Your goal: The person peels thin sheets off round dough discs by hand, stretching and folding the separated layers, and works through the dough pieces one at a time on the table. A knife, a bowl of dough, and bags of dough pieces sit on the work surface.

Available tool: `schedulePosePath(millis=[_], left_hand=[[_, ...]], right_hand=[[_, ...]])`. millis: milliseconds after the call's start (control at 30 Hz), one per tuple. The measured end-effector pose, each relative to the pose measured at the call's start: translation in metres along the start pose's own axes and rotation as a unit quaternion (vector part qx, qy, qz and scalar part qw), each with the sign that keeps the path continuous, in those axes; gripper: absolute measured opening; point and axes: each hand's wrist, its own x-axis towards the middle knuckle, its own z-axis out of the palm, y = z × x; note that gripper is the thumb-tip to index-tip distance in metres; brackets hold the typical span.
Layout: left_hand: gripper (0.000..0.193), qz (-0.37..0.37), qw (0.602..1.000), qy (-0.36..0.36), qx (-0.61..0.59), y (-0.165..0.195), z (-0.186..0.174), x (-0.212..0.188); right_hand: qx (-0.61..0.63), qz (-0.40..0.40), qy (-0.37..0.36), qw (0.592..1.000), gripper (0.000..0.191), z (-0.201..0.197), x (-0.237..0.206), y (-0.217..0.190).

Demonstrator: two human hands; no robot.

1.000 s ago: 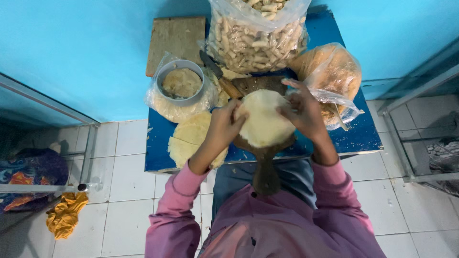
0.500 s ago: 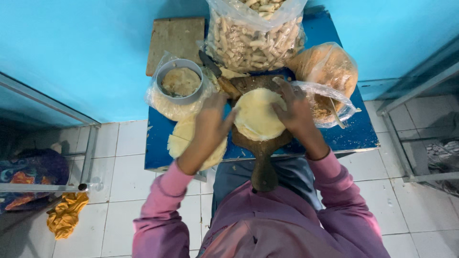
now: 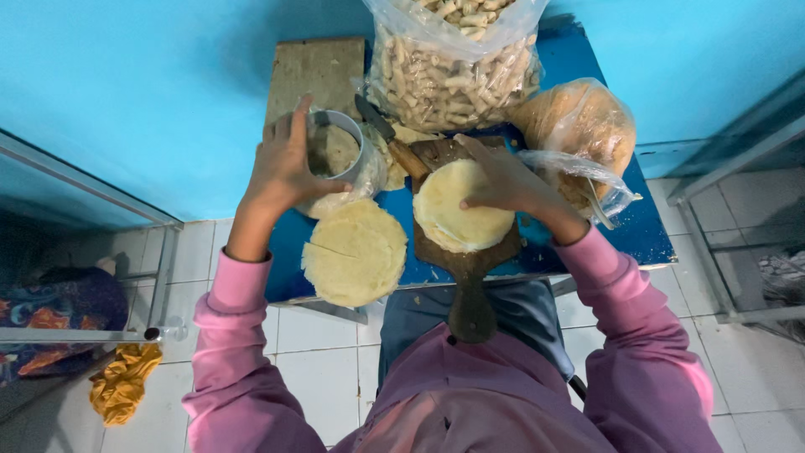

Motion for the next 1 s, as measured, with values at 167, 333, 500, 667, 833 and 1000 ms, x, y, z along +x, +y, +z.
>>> schedulePosePath(millis=[167, 333, 500, 667, 833, 1000], left_hand=[[0.14, -0.01, 0.995, -0.053, 0.078, 0.003, -0.003, 0.017], [0.135, 0.02, 0.998, -0.022, 0.055, 0.014, -0.012, 0.019], [0.137, 0.08, 0.994, -0.013, -0.072, 0.031, -0.014, 0.008], [0.134, 0.172, 0.975, -0.015, -0.144, 0.053, -0.001, 0.012], [0.129, 0.25, 0.957, -0.048, -0.139, 0.075, 0.03, 0.024], [0.13, 0.296, 0.938, -0.094, -0.152, 0.108, 0.079, 0.023]], right_hand=[[0.015, 0.052, -0.076, 0.996, 0.114, -0.004, 0.02, 0.007], [0.101, 0.027, -0.091, 0.99, 0.111, -0.006, 0.028, 0.012], [0.152, 0.007, -0.111, 0.982, 0.101, -0.019, 0.026, -0.002], [0.184, -0.029, -0.042, 0.982, 0.098, -0.053, 0.003, -0.038], [0.363, -0.066, 0.021, 0.929, 0.087, -0.123, -0.065, -0.07], [0.174, 0.005, 0.106, 0.979, 0.087, -0.161, -0.104, -0.088]])
